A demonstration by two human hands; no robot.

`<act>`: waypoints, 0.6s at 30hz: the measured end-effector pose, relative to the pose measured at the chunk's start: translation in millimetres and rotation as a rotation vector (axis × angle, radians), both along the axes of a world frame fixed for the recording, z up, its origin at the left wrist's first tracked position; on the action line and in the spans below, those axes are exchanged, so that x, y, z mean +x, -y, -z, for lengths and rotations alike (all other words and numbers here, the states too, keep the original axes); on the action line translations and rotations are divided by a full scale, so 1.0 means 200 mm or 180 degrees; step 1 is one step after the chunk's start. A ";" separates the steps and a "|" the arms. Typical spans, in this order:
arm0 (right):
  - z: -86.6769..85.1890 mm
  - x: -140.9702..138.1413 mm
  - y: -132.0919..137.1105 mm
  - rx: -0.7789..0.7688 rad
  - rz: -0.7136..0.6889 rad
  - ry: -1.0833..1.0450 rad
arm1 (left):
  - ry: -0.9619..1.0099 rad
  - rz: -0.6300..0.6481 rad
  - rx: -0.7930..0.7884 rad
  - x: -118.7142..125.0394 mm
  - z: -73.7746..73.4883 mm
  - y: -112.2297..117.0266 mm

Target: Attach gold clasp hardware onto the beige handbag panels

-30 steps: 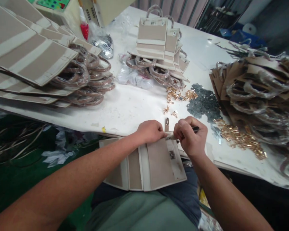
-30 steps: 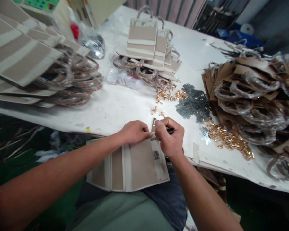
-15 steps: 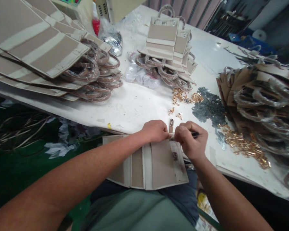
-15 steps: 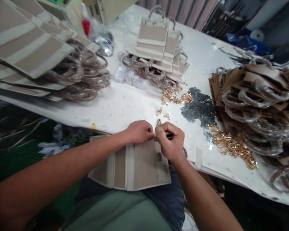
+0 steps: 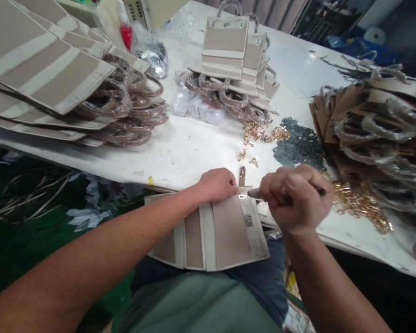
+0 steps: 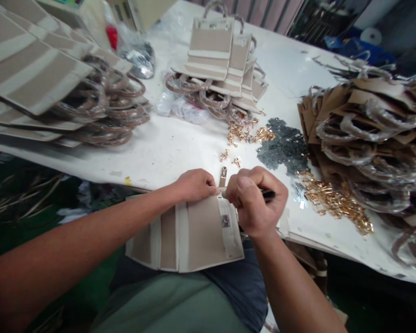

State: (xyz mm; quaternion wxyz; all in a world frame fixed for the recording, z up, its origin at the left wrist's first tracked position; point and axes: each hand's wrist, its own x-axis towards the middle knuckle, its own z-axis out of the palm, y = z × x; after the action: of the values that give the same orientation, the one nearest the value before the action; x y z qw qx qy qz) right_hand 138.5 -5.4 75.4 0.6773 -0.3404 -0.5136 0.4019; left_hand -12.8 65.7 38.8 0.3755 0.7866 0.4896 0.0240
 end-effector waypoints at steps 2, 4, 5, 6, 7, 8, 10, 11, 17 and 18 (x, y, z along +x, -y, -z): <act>0.01 -0.01 0.01 -0.0109 0.0038 0.0064 | 0.0029 -0.0012 0.0007 0.00 0.00 0.00; 0.03 -0.01 0.02 -0.0308 0.0074 0.0272 | 0.0044 -0.0020 -0.0013 0.00 0.00 0.01; 0.04 -0.01 0.02 -0.0333 0.0101 0.0334 | 0.0039 -0.0038 -0.0033 0.00 0.00 0.01; 0.05 0.00 0.02 -0.0288 0.0131 0.0327 | 0.0034 -0.0062 -0.0057 0.00 0.00 0.01; 0.05 0.01 0.02 -0.0197 0.0176 0.0263 | 0.0030 -0.0089 -0.0074 0.00 0.00 0.01; 0.06 0.02 0.01 -0.0115 0.0224 0.0191 | 0.0018 -0.0117 -0.0092 0.00 0.00 0.01; 0.07 0.03 0.00 -0.0113 0.0308 0.0085 | 0.0026 -0.0160 -0.0096 0.01 0.00 0.01; 0.08 0.04 0.00 -0.0179 0.0342 0.0067 | 0.0039 -0.0160 -0.0085 0.01 0.00 0.01; 0.12 0.05 -0.01 -0.0406 0.0311 0.0081 | 0.0087 -0.0308 0.1115 -0.02 -0.04 0.20; 0.12 0.05 -0.01 -0.0424 0.0316 0.0148 | 0.0161 -0.0286 0.1498 -0.04 -0.04 0.28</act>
State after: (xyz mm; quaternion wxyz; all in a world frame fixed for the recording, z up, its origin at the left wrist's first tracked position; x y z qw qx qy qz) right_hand 148.6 -4.1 52.0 0.6602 -0.4190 -0.4838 0.3932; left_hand -21.1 9.0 47.2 0.1925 0.8289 0.4956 0.1737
